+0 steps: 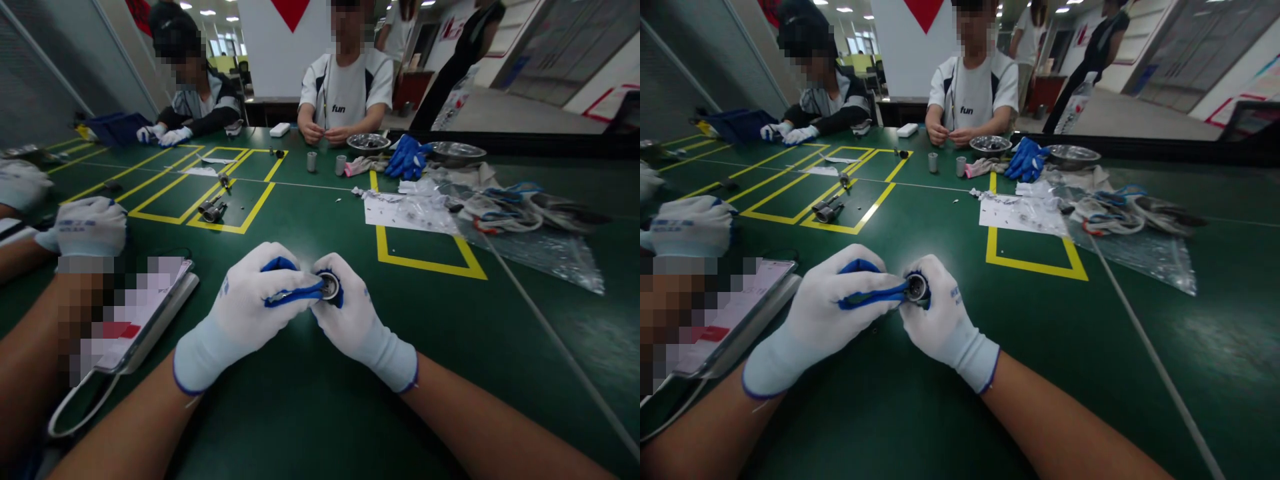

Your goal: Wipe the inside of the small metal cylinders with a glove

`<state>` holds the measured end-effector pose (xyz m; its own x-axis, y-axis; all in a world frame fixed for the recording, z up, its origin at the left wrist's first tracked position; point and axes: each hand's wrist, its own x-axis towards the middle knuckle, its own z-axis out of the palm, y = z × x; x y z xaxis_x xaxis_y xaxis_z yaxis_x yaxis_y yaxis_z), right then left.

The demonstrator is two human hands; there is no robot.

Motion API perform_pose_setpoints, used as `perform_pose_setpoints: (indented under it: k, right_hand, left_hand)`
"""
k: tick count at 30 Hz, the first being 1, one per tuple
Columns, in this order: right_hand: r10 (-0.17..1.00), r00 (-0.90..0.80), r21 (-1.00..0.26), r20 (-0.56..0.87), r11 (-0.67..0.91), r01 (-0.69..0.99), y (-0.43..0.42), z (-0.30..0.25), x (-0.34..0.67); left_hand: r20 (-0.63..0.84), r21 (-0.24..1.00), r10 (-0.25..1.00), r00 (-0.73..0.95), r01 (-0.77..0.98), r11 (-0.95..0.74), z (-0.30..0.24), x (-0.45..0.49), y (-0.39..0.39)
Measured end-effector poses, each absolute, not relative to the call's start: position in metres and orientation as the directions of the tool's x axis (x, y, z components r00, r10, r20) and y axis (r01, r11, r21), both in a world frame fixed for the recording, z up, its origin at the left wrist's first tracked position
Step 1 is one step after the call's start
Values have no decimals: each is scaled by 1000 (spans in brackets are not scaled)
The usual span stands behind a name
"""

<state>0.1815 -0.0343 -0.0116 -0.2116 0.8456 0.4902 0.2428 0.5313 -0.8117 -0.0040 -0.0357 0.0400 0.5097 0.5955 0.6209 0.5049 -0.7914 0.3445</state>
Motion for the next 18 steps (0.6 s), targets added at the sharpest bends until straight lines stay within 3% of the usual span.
perform_pose_setpoints:
  k: [4, 11, 18]
  right_hand:
    - [812, -267, -787, 519, 576, 221, -35, -10, 181]
    - [787, -349, -782, 509, 592, 195, -34, -11, 182]
    - [780, -364, -769, 509, 602, 216, -35, -8, 180]
  left_hand:
    - [611, 243, 546, 573, 521, -818, 41, -6, -35]
    - [531, 298, 546, 648, 460, -836, 43, -5, -33]
    - [541, 236, 537, 648, 495, -836, 40, -6, -33]
